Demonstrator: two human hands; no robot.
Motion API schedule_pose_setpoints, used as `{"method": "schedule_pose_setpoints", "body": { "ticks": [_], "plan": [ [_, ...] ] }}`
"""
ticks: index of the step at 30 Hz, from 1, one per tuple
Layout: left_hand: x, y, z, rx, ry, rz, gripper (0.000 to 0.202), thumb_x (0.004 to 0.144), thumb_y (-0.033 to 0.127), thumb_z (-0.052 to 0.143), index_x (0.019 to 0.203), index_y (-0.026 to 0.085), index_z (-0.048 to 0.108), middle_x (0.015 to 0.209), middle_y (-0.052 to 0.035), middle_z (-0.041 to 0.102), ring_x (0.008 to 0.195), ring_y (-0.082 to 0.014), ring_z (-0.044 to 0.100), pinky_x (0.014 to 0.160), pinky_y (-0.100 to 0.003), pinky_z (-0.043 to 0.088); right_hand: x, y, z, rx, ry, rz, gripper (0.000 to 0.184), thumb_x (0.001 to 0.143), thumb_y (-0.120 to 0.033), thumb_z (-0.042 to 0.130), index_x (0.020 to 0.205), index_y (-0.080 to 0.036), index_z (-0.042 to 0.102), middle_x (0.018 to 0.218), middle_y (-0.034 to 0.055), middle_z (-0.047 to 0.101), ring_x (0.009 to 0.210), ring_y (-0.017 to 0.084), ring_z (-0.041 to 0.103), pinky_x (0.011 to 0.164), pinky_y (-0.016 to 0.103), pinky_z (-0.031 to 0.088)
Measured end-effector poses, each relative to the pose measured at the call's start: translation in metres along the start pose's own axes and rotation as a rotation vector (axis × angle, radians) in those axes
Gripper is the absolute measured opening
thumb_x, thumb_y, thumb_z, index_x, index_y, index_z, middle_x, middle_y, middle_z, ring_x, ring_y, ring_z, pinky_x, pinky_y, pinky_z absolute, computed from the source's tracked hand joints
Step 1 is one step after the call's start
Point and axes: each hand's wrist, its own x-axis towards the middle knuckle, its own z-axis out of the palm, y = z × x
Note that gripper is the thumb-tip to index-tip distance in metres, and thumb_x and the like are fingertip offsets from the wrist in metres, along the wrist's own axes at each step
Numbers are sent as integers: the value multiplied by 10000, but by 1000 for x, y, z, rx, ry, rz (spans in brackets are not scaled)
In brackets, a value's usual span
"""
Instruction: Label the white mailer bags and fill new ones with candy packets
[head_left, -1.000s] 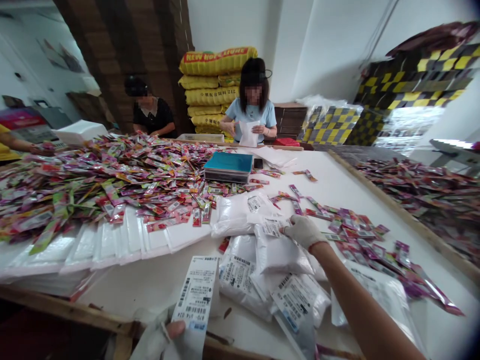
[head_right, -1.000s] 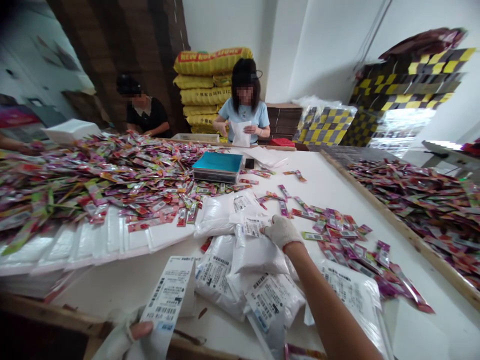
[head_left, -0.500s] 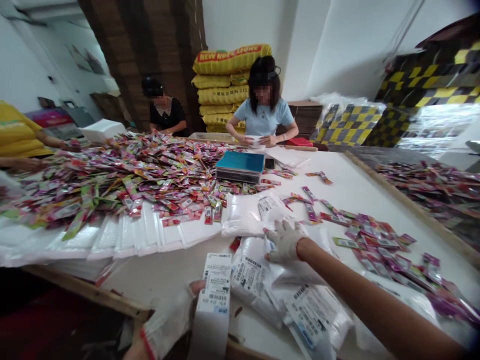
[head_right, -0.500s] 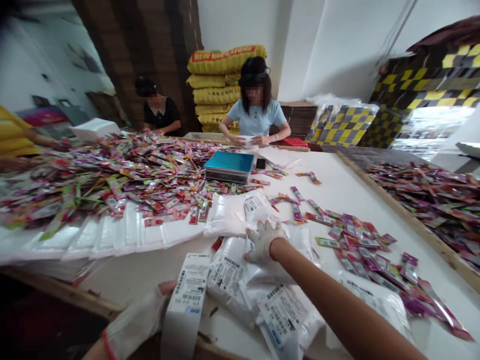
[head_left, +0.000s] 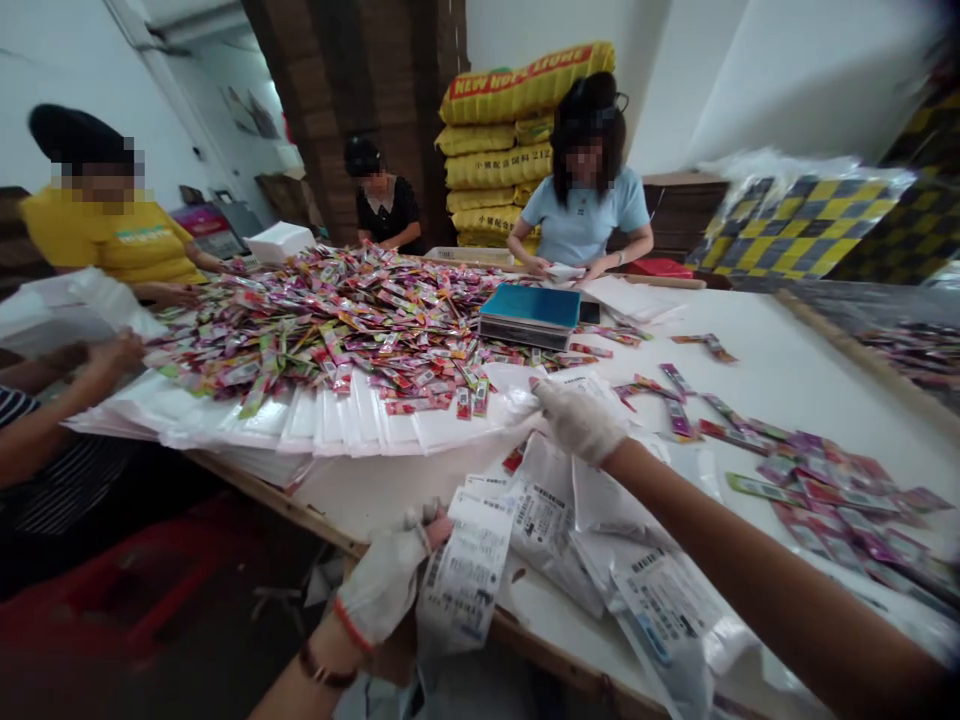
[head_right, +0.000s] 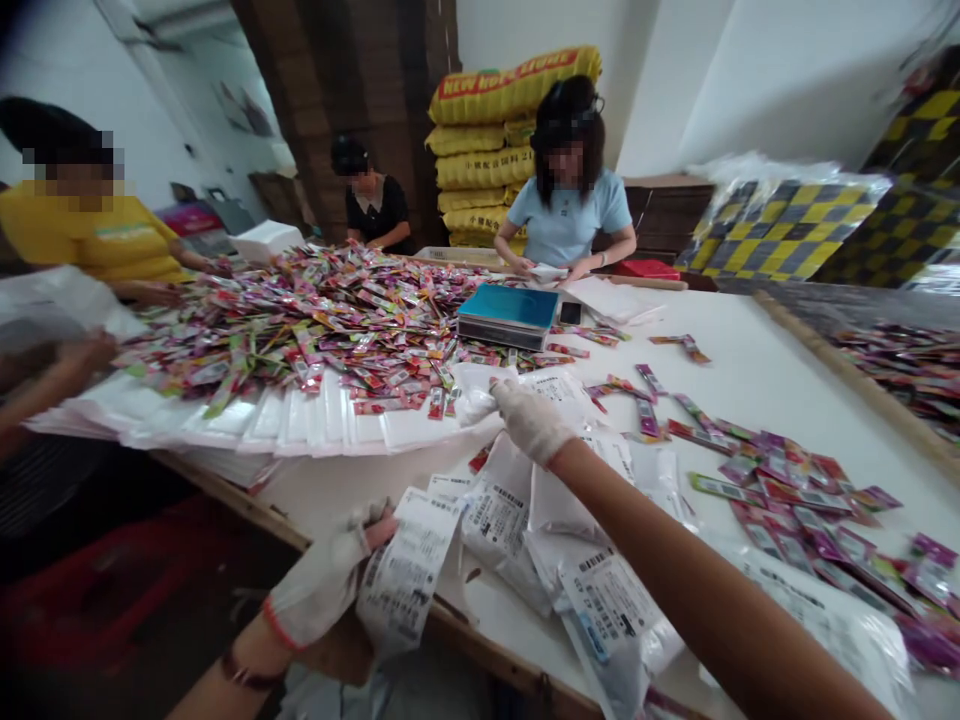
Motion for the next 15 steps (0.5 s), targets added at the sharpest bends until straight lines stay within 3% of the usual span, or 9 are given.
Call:
{"method": "schedule_pose_setpoints", "body": {
  "ticks": [2,4,8,10,12,15],
  "plan": [
    [-26,-10,-13,-83,-34,-71,243,685,259,756,793,152,568,716,10,600,631,-105,559,602,-209,425,-42,7,-10,-26,57,-139,477,885,-106,359,1347,-172,459,1305,128,529,1220,247,468,1013,389,381],
    [-45,-23,-21,-141,-83,-140,236,699,237,746,843,153,579,757,-8,621,666,-122,587,630,-228,436,-86,16,-7,-72,0,-261,525,822,-42,369,1298,-200,523,1280,119,557,1218,252,474,1016,440,392],
    [-57,-48,-18,-180,-148,-181,328,620,129,749,922,122,621,801,-45,657,709,-146,614,668,-241,441,-144,14,11,-133,-129,-230,586,704,1,407,1219,-198,601,1338,147,520,1258,324,438,978,572,392],
    [-58,-54,-11,-198,-188,-214,388,570,80,730,943,117,630,808,-56,670,719,-165,626,683,-257,449,-157,-10,13,-7,-80,-222,497,768,-58,414,1187,-227,620,1299,123,557,1218,301,485,974,523,421],
    [-60,-56,-1,-231,-246,-241,393,545,51,692,928,121,635,823,-62,678,750,-190,636,716,-284,458,-166,-48,14,189,-9,-223,387,851,-157,418,1165,-260,620,1208,85,615,1109,237,567,929,402,484],
    [-67,-54,14,-285,-310,-281,270,599,141,662,868,121,650,833,-75,677,776,-209,632,740,-304,461,-180,-107,24,318,54,-205,239,860,-233,488,1038,-244,647,1020,64,668,910,214,624,779,341,543]
  ]
}}
